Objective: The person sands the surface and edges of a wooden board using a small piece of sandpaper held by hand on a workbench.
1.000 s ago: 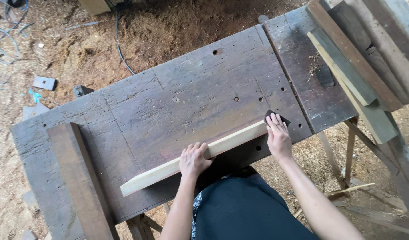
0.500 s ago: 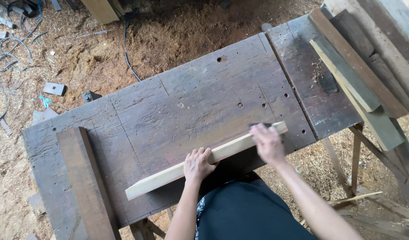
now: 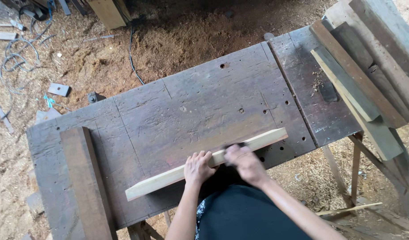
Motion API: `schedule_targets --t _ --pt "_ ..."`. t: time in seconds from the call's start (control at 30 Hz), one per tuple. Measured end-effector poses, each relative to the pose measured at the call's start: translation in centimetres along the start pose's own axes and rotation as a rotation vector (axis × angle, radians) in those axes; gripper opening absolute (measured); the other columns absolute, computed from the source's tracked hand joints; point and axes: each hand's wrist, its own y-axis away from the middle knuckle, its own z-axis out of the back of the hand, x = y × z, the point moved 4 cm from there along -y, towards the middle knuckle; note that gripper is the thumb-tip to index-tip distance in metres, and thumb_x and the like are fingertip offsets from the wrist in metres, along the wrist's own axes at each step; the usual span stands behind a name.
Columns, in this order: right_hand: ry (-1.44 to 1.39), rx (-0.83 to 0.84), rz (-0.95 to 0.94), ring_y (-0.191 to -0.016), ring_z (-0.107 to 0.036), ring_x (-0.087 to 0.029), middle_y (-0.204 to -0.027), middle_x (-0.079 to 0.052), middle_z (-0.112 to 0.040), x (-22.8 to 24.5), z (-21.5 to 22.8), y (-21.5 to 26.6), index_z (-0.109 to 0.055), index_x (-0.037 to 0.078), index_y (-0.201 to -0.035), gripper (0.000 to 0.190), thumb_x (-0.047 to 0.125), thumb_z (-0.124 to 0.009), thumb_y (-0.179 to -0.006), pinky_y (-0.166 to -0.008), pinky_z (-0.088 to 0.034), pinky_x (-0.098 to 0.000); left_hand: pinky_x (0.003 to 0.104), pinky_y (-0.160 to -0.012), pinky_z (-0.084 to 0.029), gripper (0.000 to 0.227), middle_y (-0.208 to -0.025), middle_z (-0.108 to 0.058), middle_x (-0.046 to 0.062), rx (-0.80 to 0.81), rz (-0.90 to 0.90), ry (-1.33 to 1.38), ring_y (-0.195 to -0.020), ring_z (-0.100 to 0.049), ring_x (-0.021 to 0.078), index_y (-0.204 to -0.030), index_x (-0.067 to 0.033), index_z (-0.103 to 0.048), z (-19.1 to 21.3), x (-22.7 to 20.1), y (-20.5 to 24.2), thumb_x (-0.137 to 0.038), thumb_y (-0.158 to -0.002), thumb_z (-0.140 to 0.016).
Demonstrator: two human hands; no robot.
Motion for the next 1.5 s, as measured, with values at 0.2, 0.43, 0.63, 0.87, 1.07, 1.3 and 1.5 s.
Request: schedule_targets --t 0.2,0.43,0.63,0.87,1.07,1.3,1.5 --pt "0.046 -0.203 0.062 -0.136 -0.058 -0.024 -0.136 -0.011 -0.068 -3.3 2.7 0.5 -0.072 0.010 -0.128 0.039 0.000 -0.055 -0.093 -0.114 -0.040 -0.0424 0.044 -0.080 -0.050 0.047 -0.094 -0.067 0.006 -0.007 -0.002 0.010 -0.094 -0.065 0.0285 -0.099 -0.0155 -0.069 0.2 0.0 0.2 -0.040 -0.063 -0.086" --pt "-0.080 -0.036 0.011 -0.129 -0.061 -0.027 -0.131 -0.010 -0.072 0.9 0.2 0.7 -0.074 0.010 -0.124 0.038 0.006 -0.058 -0.089 -0.110 -0.039 -0.0489 0.044 -0.080 -0.050 0.045 -0.095 -0.067 0.005 -0.007 -0.003 0.007 -0.094 -0.065 0.0284 -0.100 -0.0166 -0.070 0.3 -0.1 0.1 -0.037 -0.063 -0.086" --pt "0.011 -0.162 -0.217 -0.125 -0.063 -0.023 -0.129 -0.006 -0.071 -4.7 3.8 0.4 -0.075 0.014 -0.119 0.025 0.013 -0.066 -0.096 -0.108 -0.048 -0.0430 0.044 -0.079 -0.051 0.046 -0.095 -0.067 0.006 -0.004 -0.010 -0.003 -0.094 -0.066 0.0287 -0.100 -0.0152 -0.069 0.3 0.0 0.0 -0.034 -0.062 -0.085" --pt "0.050 -0.023 0.005 -0.135 -0.058 -0.020 -0.134 -0.004 -0.069 0.4 -0.5 1.1 -0.075 0.013 -0.120 0.038 0.008 -0.062 -0.085 -0.113 -0.043 -0.0430 0.043 -0.078 -0.051 0.046 -0.094 -0.068 0.004 -0.018 -0.018 -0.024 -0.095 -0.066 0.0275 -0.102 -0.0171 -0.070 -0.1 0.0 0.0 -0.030 -0.060 -0.084" --pt "0.241 -0.055 -0.017 -0.137 -0.055 -0.021 -0.139 -0.004 -0.066 1.9 1.6 -0.2 -0.074 0.013 -0.121 0.035 0.011 -0.063 -0.088 -0.114 -0.040 -0.0465 0.043 -0.077 -0.051 0.045 -0.093 -0.068 0.005 -0.048 -0.033 0.002 -0.092 -0.066 0.0275 -0.096 -0.0151 -0.069 0.1 0.0 0.2 -0.039 -0.062 -0.086" --pt "0.245 0.023 0.064 -0.131 -0.055 -0.028 -0.132 -0.008 -0.065 4.7 0.9 -1.6 -0.069 0.008 -0.119 0.039 0.019 -0.069 -0.081 -0.111 -0.041 -0.0510 0.044 -0.076 -0.051 0.043 -0.092 -0.068 0.005 -0.051 -0.035 0.000 -0.091 -0.066 0.0278 -0.096 -0.0150 -0.069 0.5 -0.2 0.1 -0.038 -0.064 -0.086" --pt "0.263 -0.035 0.088 -0.135 -0.056 -0.028 -0.139 -0.011 -0.064 3.5 -0.3 -1.3 -0.066 0.005 -0.129 0.044 0.008 -0.062 -0.085 -0.112 -0.043 -0.0446 0.043 -0.078 -0.051 0.041 -0.094 -0.068 0.005 -0.041 -0.027 0.002 -0.093 -0.066 0.0270 -0.097 -0.0155 -0.069 0.7 -0.3 0.2 -0.038 -0.066 -0.085"
